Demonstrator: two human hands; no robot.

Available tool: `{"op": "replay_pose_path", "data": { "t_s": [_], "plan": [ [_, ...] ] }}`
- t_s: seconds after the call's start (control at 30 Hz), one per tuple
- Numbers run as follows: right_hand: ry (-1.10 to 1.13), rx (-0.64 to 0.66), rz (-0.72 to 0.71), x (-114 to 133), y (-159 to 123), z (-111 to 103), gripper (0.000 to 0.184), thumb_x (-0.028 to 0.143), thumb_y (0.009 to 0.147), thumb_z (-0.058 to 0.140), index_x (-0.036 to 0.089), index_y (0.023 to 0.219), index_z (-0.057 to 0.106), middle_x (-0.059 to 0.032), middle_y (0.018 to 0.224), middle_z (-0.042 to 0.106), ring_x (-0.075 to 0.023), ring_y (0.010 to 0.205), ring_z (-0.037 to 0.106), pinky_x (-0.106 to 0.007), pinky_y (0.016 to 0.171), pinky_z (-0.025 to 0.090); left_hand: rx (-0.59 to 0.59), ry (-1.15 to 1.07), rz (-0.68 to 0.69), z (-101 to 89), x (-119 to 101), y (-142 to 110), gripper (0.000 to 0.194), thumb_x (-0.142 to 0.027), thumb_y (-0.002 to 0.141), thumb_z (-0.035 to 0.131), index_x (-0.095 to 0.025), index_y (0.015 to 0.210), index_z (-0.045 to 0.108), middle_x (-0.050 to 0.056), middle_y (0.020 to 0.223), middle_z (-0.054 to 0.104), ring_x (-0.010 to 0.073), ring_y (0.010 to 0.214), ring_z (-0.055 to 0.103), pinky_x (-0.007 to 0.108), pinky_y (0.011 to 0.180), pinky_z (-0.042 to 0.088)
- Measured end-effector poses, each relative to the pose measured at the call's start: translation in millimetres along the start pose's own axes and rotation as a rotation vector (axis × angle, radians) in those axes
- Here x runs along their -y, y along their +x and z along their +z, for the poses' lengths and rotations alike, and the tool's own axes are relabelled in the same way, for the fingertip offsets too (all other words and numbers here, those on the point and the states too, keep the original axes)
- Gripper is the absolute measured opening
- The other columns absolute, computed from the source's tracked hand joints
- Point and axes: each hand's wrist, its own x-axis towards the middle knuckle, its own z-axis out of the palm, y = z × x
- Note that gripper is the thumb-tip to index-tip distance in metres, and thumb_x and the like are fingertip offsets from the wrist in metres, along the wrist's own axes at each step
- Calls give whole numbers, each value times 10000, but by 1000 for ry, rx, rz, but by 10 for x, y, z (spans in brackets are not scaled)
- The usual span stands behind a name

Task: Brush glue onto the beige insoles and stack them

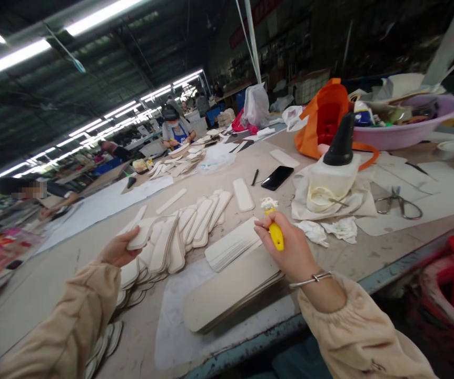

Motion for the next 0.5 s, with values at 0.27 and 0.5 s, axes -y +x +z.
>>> {"op": "replay_pose_path", "data": {
  "t_s": [0.27,0.5],
  "plan": [
    [-145,25,5,-4,-26,-3,227,466,860,583,250,828,519,-16,787,681,-191,637,629,-307,590,470,-292,564,-93,-262,528,17,309,-394,721,683,-102,796,613,147,802,681,385,918,652,456,734,517],
    [25,13,12,31,-22,-61,256,496,881,540,241,859,539,-5,684,639,-172,598,596,-301,597,464,-82,671,493,240,1076,-929,567,-527,811,565,-196,1269,517,147,1317,556,303,1249,496,474,1078,361]
  ]
}}
